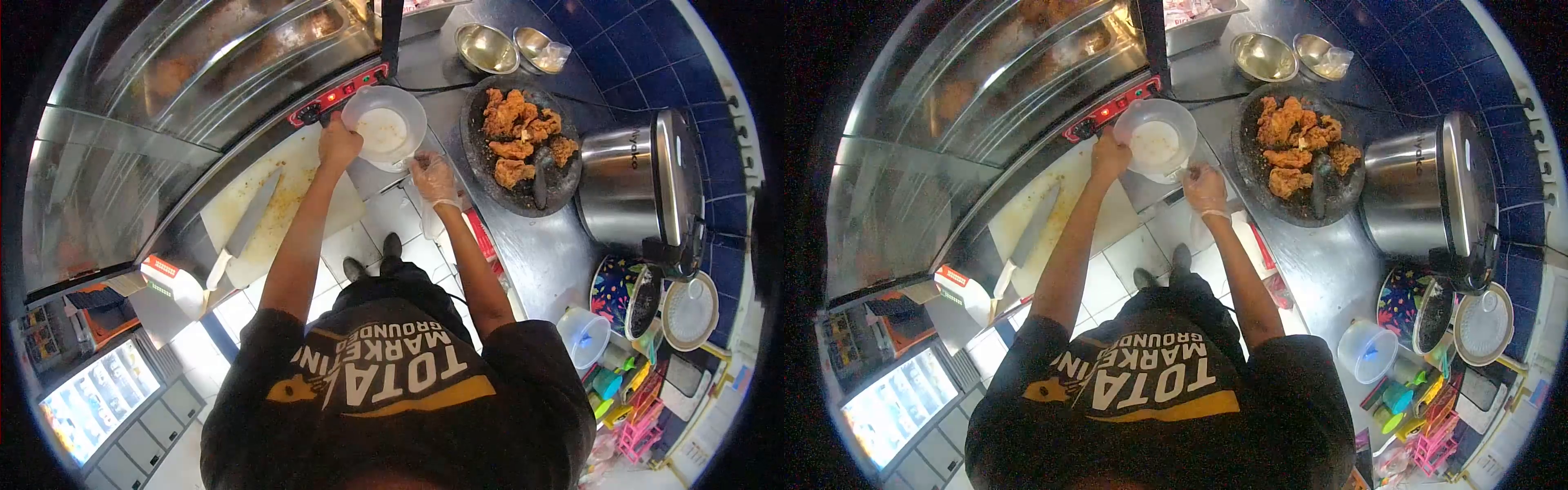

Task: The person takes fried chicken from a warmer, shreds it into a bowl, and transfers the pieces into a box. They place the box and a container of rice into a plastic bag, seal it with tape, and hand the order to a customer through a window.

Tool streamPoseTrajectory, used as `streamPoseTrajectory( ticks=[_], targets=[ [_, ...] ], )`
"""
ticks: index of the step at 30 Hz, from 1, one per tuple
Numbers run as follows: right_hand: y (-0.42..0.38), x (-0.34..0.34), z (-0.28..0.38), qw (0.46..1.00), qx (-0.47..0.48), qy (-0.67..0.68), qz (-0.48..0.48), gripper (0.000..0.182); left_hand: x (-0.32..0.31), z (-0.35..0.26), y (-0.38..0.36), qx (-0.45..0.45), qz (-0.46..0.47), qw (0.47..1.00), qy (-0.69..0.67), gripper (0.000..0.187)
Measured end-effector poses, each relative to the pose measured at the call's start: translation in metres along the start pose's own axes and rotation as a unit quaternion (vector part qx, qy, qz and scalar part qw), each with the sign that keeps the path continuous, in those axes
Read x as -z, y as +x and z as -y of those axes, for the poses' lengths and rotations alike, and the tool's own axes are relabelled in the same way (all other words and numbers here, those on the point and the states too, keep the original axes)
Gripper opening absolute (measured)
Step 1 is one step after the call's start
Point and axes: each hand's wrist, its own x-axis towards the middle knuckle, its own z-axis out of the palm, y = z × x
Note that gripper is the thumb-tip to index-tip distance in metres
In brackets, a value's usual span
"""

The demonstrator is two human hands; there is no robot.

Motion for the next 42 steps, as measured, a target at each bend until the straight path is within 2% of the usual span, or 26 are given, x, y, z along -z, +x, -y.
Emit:
streamPoseTrajectory(
  ticks=[2,4,7,14,16,17,19,21,23,24,26,27,28,29,31,32,33,34,35,36,37,38,39,40,41,42],
  targets=[
    [-0.002,0.0,0.0,1.0,-0.013,0.012,0.003,0.038,-0.002,0.003,-0.001,0.007,0.0,1.0,0.006,0.042],
    [-0.002,-0.004,-0.005,1.0,-0.001,-0.003,-0.004,0.037,-0.005,0.011,0.0,-0.031,-0.022,0.999,-0.015,0.043],
    [-0.001,-0.009,-0.008,1.0,-0.016,-0.001,-0.019,0.031,-0.007,0.015,0.002,-0.017,-0.007,1.0,-0.019,0.044],
    [-0.005,0.0,0.004,0.999,-0.035,-0.001,0.009,0.033,-0.002,0.01,-0.003,-0.029,-0.018,0.999,-0.033,0.041],
    [-0.005,-0.001,0.002,0.999,-0.027,0.018,0.011,0.033,0.003,-0.002,-0.017,-0.19,-0.23,0.954,0.035,0.033],
    [-0.006,-0.004,0.002,0.999,-0.03,0.018,0.005,0.033,0.006,-0.005,-0.02,-0.196,-0.227,0.953,0.033,0.033],
    [-0.005,-0.011,0.0,0.999,-0.03,0.0,-0.025,0.031,0.005,-0.01,-0.017,-0.383,-0.108,0.913,0.085,0.026],
    [-0.011,-0.006,-0.003,0.997,0.019,-0.064,-0.029,0.031,-0.005,-0.011,-0.016,-0.449,-0.053,0.882,0.131,0.025],
    [-0.036,0.03,0.018,0.995,0.029,-0.094,0.005,0.03,-0.018,-0.002,-0.006,-0.463,0.003,0.871,0.166,0.027],
    [-0.052,0.06,0.025,0.994,0.003,-0.102,-0.027,0.03,-0.01,-0.012,-0.01,-0.454,0.028,0.872,0.18,0.028],
    [-0.086,0.111,0.035,0.995,0.065,-0.053,-0.05,0.022,-0.01,-0.013,-0.007,-0.453,0.044,0.868,0.199,0.026],
    [-0.099,0.14,0.022,0.983,0.088,-0.096,-0.131,0.017,-0.008,-0.017,-0.006,-0.469,0.049,0.867,0.164,0.023],
    [-0.121,0.182,0.03,0.981,0.013,-0.063,-0.182,0.015,-0.005,-0.018,-0.005,-0.481,0.054,0.862,0.148,0.022],
    [-0.137,0.216,0.01,0.953,-0.011,-0.111,-0.282,0.015,-0.003,-0.016,-0.004,-0.488,0.056,0.861,0.134,0.02],
    [-0.174,0.306,-0.027,0.861,-0.04,-0.18,-0.473,0.019,-0.012,-0.01,0.006,-0.487,0.062,0.865,0.106,0.019],
    [-0.193,0.348,-0.064,0.828,-0.032,-0.079,-0.555,0.022,-0.012,-0.014,0.002,-0.495,0.059,0.861,0.101,0.019],
    [-0.209,0.385,-0.057,0.782,-0.153,-0.197,-0.572,0.023,-0.008,-0.018,-0.002,-0.474,0.077,0.87,0.113,0.02],
    [-0.222,0.429,-0.121,0.747,-0.213,-0.271,-0.568,0.022,-0.005,-0.022,-0.006,-0.451,0.093,0.878,0.129,0.02],
    [-0.236,0.461,-0.169,0.728,-0.189,-0.372,-0.544,0.021,-0.003,-0.022,-0.009,-0.453,0.082,0.879,0.127,0.023],
    [-0.244,0.486,-0.202,0.728,-0.286,-0.424,-0.457,0.021,0.002,-0.028,-0.015,-0.447,0.074,0.881,0.133,0.023],
    [-0.243,0.512,-0.236,0.743,-0.361,-0.411,-0.386,0.023,0.008,-0.037,-0.027,-0.491,0.016,0.864,0.114,0.024],
    [-0.251,0.526,-0.263,0.781,-0.32,-0.405,-0.352,0.029,0.013,-0.044,-0.041,-0.526,-0.045,0.844,0.098,0.024],
    [-0.247,0.541,-0.29,0.792,-0.31,-0.423,-0.313,0.032,0.013,-0.049,-0.054,-0.495,-0.058,0.866,0.047,0.025],
    [-0.237,0.548,-0.288,0.787,-0.38,-0.437,-0.213,0.033,0.013,-0.05,-0.062,-0.482,-0.073,0.872,0.047,0.026],
    [-0.234,0.568,-0.357,0.772,-0.375,-0.512,-0.032,0.033,0.012,-0.052,-0.068,-0.472,-0.088,0.876,0.045,0.026],
    [-0.212,0.558,-0.356,0.782,-0.353,-0.513,-0.025,0.033,0.008,-0.054,-0.073,-0.433,-0.062,0.899,0.005,0.026]
  ],
)
